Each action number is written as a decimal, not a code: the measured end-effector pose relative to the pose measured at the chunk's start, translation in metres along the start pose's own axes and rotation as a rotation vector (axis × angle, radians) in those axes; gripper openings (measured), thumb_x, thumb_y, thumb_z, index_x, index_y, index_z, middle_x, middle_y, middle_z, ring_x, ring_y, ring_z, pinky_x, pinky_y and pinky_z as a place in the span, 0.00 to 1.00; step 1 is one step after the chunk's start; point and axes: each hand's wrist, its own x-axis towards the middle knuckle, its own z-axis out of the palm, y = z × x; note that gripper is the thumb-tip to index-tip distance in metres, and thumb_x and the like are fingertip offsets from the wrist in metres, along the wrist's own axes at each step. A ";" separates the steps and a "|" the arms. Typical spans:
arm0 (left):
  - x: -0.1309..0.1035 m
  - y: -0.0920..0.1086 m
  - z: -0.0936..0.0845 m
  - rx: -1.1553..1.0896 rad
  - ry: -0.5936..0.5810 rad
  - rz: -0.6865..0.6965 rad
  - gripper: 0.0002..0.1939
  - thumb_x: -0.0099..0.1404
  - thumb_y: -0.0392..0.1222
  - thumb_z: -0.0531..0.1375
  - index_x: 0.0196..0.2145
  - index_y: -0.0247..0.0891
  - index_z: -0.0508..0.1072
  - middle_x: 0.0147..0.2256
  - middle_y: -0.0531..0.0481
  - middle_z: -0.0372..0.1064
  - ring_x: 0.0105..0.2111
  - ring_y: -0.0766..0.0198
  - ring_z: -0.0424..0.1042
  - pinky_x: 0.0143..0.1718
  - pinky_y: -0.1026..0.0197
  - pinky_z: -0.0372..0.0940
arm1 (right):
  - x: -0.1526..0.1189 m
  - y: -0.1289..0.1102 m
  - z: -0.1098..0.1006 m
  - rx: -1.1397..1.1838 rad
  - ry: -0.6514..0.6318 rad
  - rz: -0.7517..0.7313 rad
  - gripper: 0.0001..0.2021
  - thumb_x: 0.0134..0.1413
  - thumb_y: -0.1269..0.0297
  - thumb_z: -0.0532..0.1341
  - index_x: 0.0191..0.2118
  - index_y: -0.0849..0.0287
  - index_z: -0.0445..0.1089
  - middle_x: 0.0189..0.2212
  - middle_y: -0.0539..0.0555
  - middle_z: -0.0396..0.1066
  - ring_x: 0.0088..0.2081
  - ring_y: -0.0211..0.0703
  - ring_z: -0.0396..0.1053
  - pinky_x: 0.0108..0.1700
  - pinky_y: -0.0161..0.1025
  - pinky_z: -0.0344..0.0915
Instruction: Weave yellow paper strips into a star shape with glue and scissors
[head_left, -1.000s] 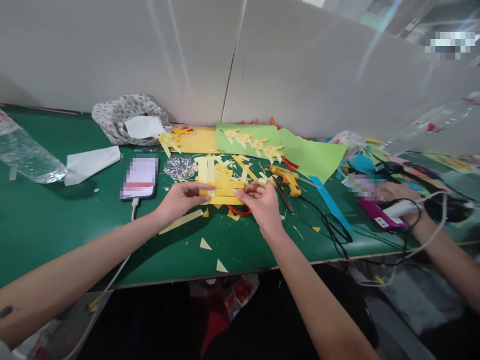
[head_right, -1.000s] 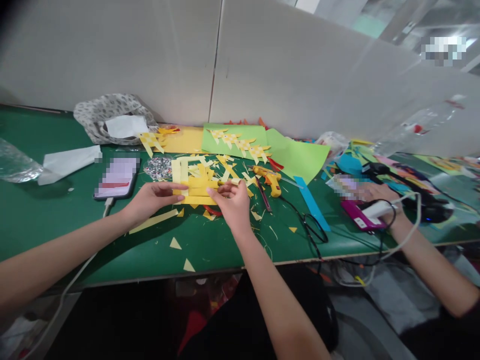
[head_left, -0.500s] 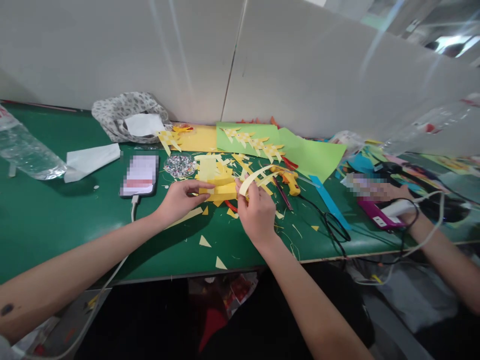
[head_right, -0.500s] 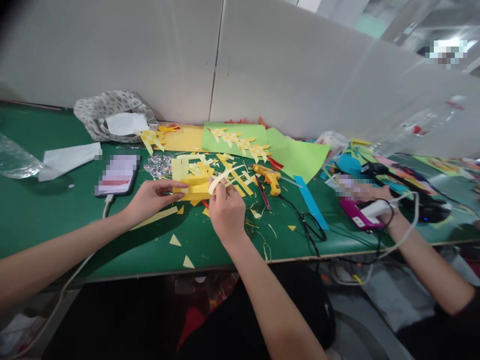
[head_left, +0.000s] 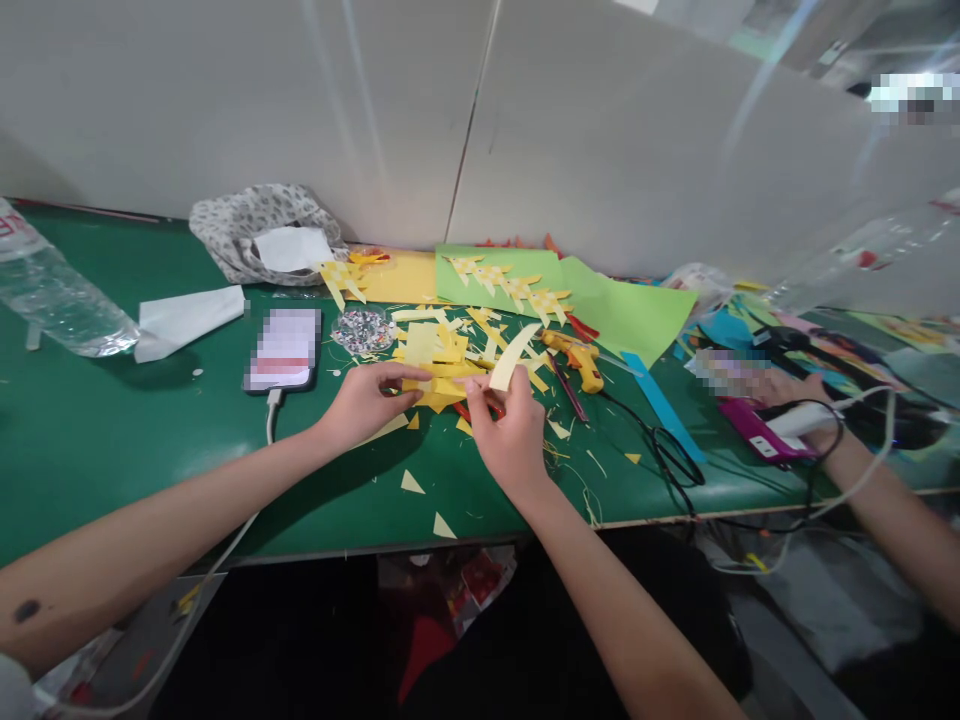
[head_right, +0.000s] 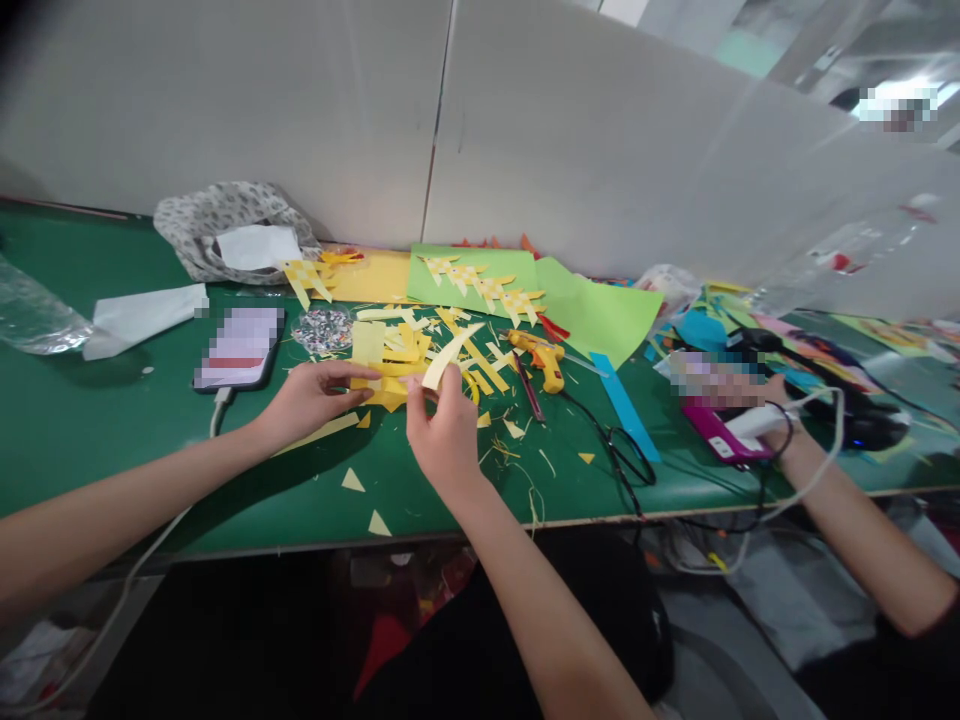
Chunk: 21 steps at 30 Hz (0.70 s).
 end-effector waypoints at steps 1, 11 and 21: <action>0.000 0.001 0.000 0.006 -0.005 0.002 0.13 0.54 0.40 0.59 0.38 0.37 0.76 0.41 0.46 0.74 0.36 0.60 0.72 0.37 0.60 0.67 | 0.000 -0.002 0.002 0.146 -0.022 0.072 0.08 0.53 0.58 0.56 0.32 0.54 0.55 0.30 0.53 0.71 0.31 0.41 0.72 0.34 0.39 0.70; -0.001 0.004 -0.001 -0.084 -0.043 -0.078 0.15 0.53 0.42 0.60 0.39 0.37 0.75 0.35 0.47 0.75 0.26 0.67 0.68 0.28 0.64 0.63 | 0.000 -0.005 0.005 0.552 -0.151 0.208 0.12 0.52 0.54 0.57 0.36 0.54 0.55 0.38 0.54 0.70 0.43 0.44 0.70 0.44 0.45 0.68; -0.002 0.007 -0.001 -0.133 -0.042 -0.090 0.14 0.53 0.41 0.61 0.38 0.37 0.76 0.30 0.49 0.74 0.24 0.68 0.66 0.25 0.66 0.61 | -0.003 -0.006 0.005 0.496 -0.111 0.193 0.10 0.55 0.55 0.54 0.37 0.55 0.57 0.39 0.54 0.71 0.44 0.44 0.69 0.44 0.44 0.67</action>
